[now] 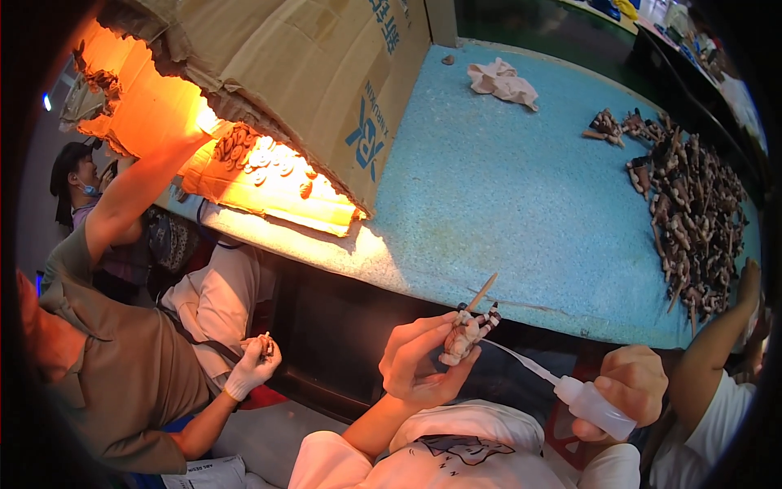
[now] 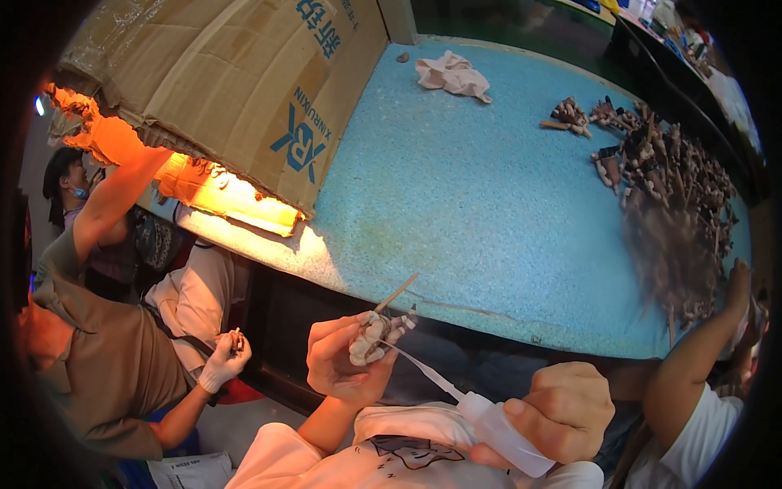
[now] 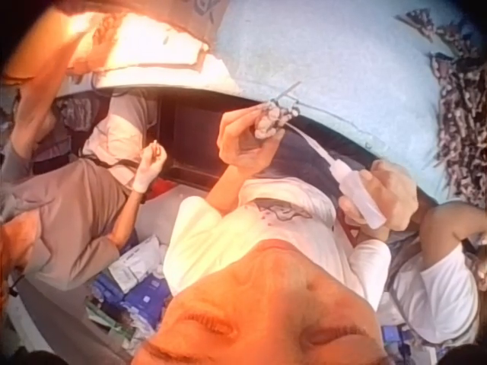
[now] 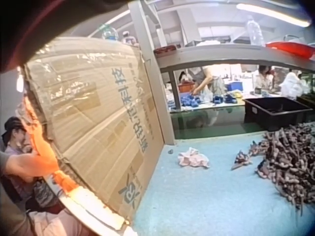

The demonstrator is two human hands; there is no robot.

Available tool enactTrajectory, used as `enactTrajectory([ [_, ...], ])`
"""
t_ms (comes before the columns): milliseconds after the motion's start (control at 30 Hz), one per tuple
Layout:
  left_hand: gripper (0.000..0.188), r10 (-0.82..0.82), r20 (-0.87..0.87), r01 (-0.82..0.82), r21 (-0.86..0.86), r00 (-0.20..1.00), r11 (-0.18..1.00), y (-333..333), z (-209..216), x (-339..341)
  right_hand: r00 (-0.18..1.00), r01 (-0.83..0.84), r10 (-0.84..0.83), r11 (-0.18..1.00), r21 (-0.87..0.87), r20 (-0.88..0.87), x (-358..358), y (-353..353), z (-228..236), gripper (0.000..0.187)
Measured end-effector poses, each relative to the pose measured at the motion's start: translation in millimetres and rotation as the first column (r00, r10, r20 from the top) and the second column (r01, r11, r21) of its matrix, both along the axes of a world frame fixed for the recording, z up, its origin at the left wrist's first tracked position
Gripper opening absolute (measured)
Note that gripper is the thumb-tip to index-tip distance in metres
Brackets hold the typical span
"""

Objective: The person assembles small plastic toy figurines by gluing individual plastic toy parts together with a glue bottle.

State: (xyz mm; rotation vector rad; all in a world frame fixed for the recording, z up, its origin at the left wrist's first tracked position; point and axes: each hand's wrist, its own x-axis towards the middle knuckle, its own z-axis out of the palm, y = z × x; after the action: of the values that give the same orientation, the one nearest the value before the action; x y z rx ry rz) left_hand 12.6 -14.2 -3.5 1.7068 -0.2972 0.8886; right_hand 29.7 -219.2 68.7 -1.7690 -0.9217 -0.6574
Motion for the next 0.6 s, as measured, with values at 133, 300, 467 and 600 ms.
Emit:
enactTrajectory([
  [133, 0.048, -0.012, -0.006, 0.012, -0.015, 1.000, 1.000, -1.7, 0.3, 0.3, 1.000, 0.002, -0.002, 1.000, -0.016, 0.000, -1.3, -2.5, 1.4, 0.041],
  [300, 0.048, -0.016, -0.033, 0.016, -0.010, 0.999, 1.000, -0.6, 2.7, -1.2, 1.000, 0.009, -0.009, 1.000, -0.008, -0.009, 0.2, 1.5, 0.7, 0.042],
  [467, 0.049, -0.021, -0.058, 0.019, -0.035, 0.998, 0.999, -0.8, 2.1, -2.0, 1.000, 0.020, -0.020, 0.999, -0.041, 0.000, -0.9, -1.9, 0.9, 0.042],
  [600, 0.049, -0.026, -0.060, 0.025, -0.020, 0.998, 0.999, -0.8, 4.1, -1.4, 0.999, 0.036, -0.036, 0.999, -0.016, 0.012, -1.1, -2.0, 1.6, 0.041],
])
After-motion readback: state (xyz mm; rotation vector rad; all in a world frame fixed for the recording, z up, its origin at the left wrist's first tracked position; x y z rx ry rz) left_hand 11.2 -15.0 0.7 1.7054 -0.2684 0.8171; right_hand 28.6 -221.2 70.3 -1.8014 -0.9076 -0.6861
